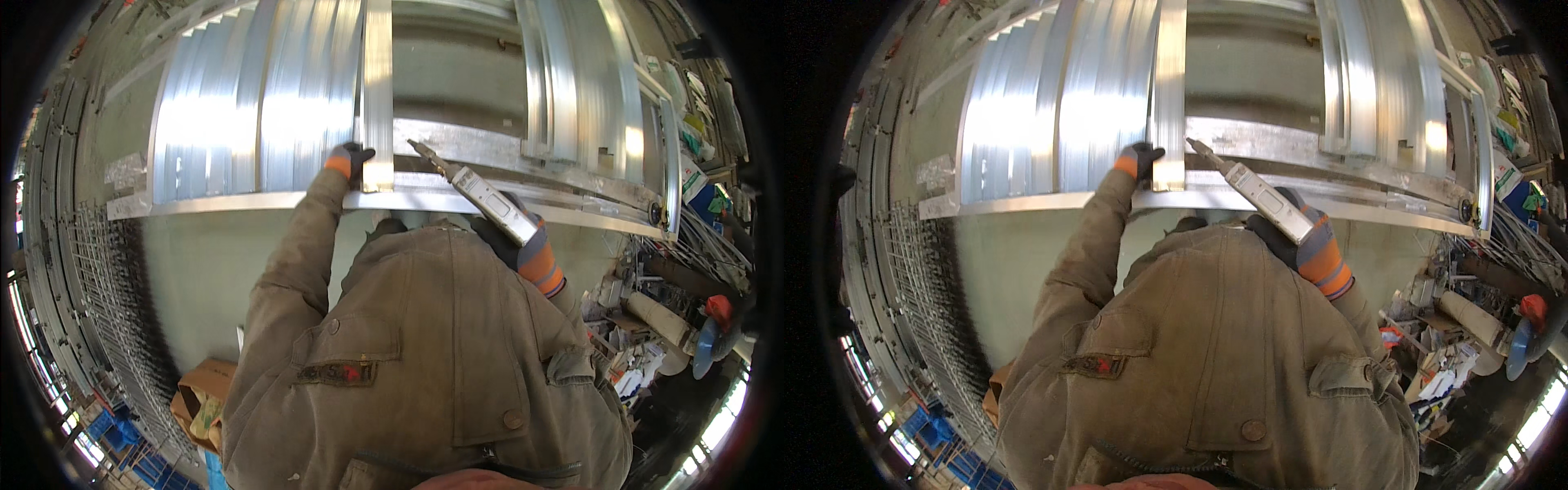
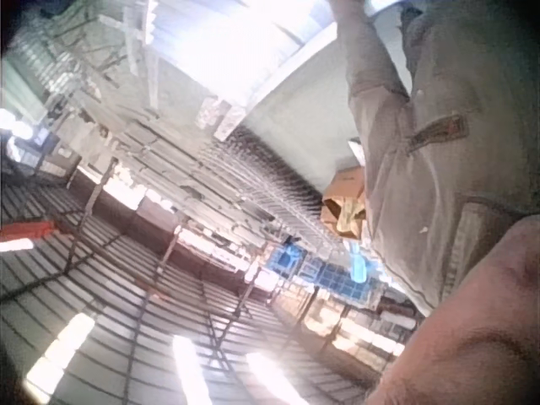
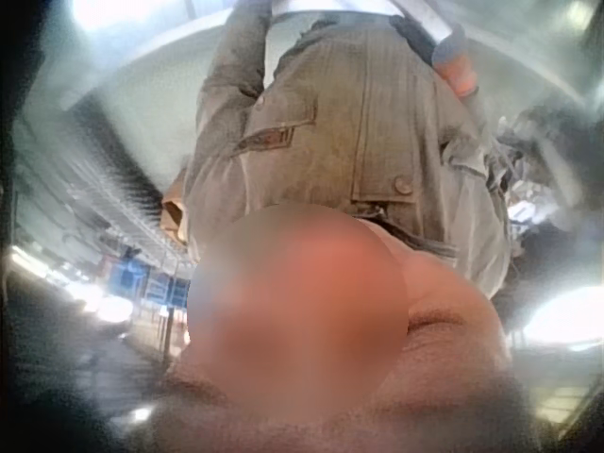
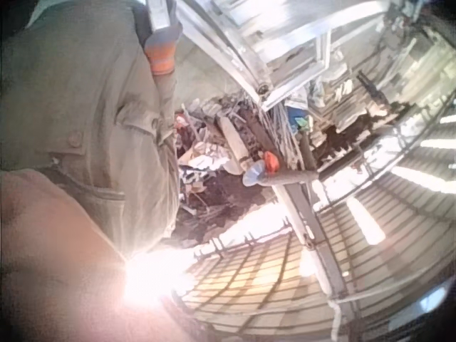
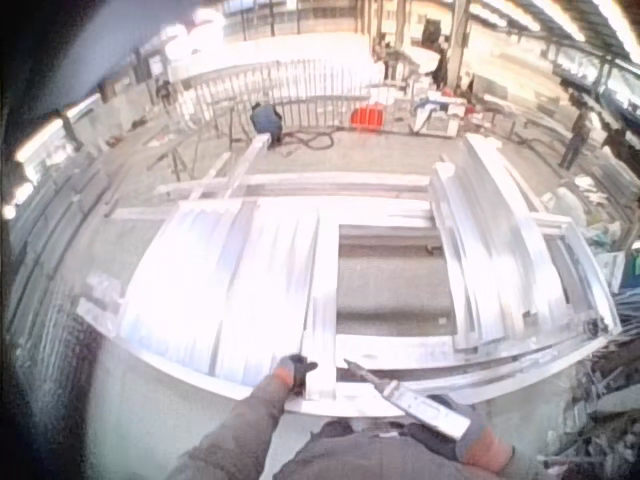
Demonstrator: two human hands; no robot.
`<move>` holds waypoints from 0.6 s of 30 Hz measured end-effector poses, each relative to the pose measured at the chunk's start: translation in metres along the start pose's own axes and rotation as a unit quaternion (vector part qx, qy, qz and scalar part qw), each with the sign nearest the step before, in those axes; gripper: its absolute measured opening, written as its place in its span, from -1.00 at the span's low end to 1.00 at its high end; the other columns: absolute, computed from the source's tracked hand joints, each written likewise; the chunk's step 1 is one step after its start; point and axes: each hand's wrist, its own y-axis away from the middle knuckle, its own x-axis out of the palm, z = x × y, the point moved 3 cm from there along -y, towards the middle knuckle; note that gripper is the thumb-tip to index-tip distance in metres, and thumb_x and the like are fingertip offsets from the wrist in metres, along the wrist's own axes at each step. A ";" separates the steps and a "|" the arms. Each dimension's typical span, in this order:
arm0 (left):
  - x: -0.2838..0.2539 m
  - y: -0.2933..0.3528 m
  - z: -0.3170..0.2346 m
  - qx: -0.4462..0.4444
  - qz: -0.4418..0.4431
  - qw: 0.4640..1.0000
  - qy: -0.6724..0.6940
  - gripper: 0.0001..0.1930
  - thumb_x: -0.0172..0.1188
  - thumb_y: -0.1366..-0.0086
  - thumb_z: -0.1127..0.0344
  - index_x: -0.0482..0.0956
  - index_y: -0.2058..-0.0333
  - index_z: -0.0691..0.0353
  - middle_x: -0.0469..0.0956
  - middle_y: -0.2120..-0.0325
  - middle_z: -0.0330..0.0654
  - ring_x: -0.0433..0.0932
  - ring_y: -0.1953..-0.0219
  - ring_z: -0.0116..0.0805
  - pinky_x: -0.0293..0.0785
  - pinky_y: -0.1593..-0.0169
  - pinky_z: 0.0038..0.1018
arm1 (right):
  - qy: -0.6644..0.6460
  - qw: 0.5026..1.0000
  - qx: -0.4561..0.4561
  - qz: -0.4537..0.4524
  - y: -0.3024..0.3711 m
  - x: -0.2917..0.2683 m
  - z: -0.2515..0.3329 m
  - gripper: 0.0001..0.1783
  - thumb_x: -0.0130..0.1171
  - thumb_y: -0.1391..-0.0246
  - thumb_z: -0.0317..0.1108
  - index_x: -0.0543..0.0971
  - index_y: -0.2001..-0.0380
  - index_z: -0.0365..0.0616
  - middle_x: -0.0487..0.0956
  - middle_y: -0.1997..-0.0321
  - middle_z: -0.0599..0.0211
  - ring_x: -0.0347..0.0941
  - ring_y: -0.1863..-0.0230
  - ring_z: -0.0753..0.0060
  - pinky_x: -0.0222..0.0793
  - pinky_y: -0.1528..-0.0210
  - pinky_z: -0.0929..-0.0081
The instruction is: The person welds multiple metal bars onto a rectangular metal frame using a handheld welding torch. They repeatedly position bars, weld them in place, and reposition the frame to access different joints.
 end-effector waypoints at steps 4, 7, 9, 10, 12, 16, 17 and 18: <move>-0.009 -0.006 -0.016 -0.023 -0.012 0.998 -0.052 -0.37 0.63 -0.29 0.05 0.68 -0.15 0.42 0.79 0.22 -0.02 0.74 0.30 -0.20 0.74 0.18 -0.24 | -0.024 0.998 0.043 0.040 -0.001 0.010 -0.012 -0.57 0.54 -0.30 -0.26 0.69 -0.16 -0.15 0.73 0.03 0.09 0.75 0.16 -0.01 0.64 0.15 0.21; -0.014 -0.003 -0.030 -0.066 0.049 0.995 -0.056 -0.51 0.57 -0.36 -0.03 0.76 0.08 0.35 0.75 0.35 -0.12 0.66 0.39 -0.31 0.67 0.28 -0.30 | 0.007 0.997 0.051 0.064 -0.005 0.014 -0.019 -0.58 0.50 -0.34 -0.26 0.68 -0.17 -0.15 0.72 0.02 0.10 0.74 0.13 -0.04 0.65 0.12 0.21; -0.019 -0.002 -0.041 -0.062 0.060 0.992 -0.095 -0.45 0.57 -0.32 -0.13 0.77 0.08 0.32 0.71 0.40 -0.14 0.61 0.44 -0.33 0.62 0.32 -0.34 | 0.025 0.996 0.037 0.078 -0.011 0.016 -0.026 -0.60 0.49 -0.34 -0.27 0.69 -0.16 -0.15 0.71 0.00 0.10 0.74 0.13 -0.06 0.65 0.12 0.21; -0.021 -0.003 -0.046 -0.062 0.062 0.989 -0.119 -0.41 0.58 -0.29 -0.18 0.77 0.08 0.30 0.70 0.42 -0.15 0.59 0.47 -0.33 0.59 0.34 -0.37 | 0.033 0.995 0.027 0.087 -0.015 0.017 -0.030 -0.60 0.49 -0.33 -0.28 0.69 -0.16 -0.15 0.71 -0.01 0.10 0.74 0.14 -0.07 0.65 0.13 0.21; -0.024 -0.006 -0.055 -0.080 0.051 0.978 -0.184 -0.36 0.60 -0.22 -0.24 0.78 0.10 0.29 0.69 0.43 -0.15 0.58 0.47 -0.34 0.57 0.35 -0.39 | 0.030 0.993 0.039 0.107 -0.020 0.018 -0.039 -0.61 0.49 -0.32 -0.30 0.69 -0.15 -0.15 0.71 -0.04 0.09 0.74 0.14 -0.08 0.65 0.14 0.21; -0.030 -0.013 -0.060 -0.113 0.074 0.954 -0.267 -0.35 0.62 -0.17 -0.27 0.83 0.09 0.25 0.80 0.25 -0.09 0.70 0.28 -0.16 0.67 0.13 -0.13 | 0.003 0.991 0.049 0.128 -0.036 0.023 -0.057 -0.60 0.54 -0.25 -0.36 0.71 -0.12 -0.16 0.69 -0.04 0.06 0.72 0.17 -0.05 0.64 0.18 0.21; -0.030 -0.015 -0.059 -0.114 0.067 0.952 -0.275 -0.34 0.62 -0.17 -0.28 0.85 0.06 0.23 0.81 0.17 -0.05 0.72 0.19 -0.15 0.67 0.04 -0.17 | -0.003 0.989 0.050 0.136 -0.040 0.022 -0.061 -0.59 0.55 -0.24 -0.37 0.71 -0.12 -0.16 0.69 -0.03 0.07 0.72 0.18 -0.05 0.63 0.19 0.22; -0.033 -0.015 -0.056 -0.102 0.071 0.960 -0.252 -0.33 0.61 -0.17 -0.30 0.85 0.05 0.23 0.82 0.17 -0.04 0.72 0.18 -0.14 0.67 0.03 -0.17 | -0.001 0.987 0.055 0.148 -0.044 0.024 -0.064 -0.59 0.56 -0.23 -0.37 0.71 -0.11 -0.16 0.69 -0.03 0.07 0.72 0.18 -0.04 0.63 0.19 0.22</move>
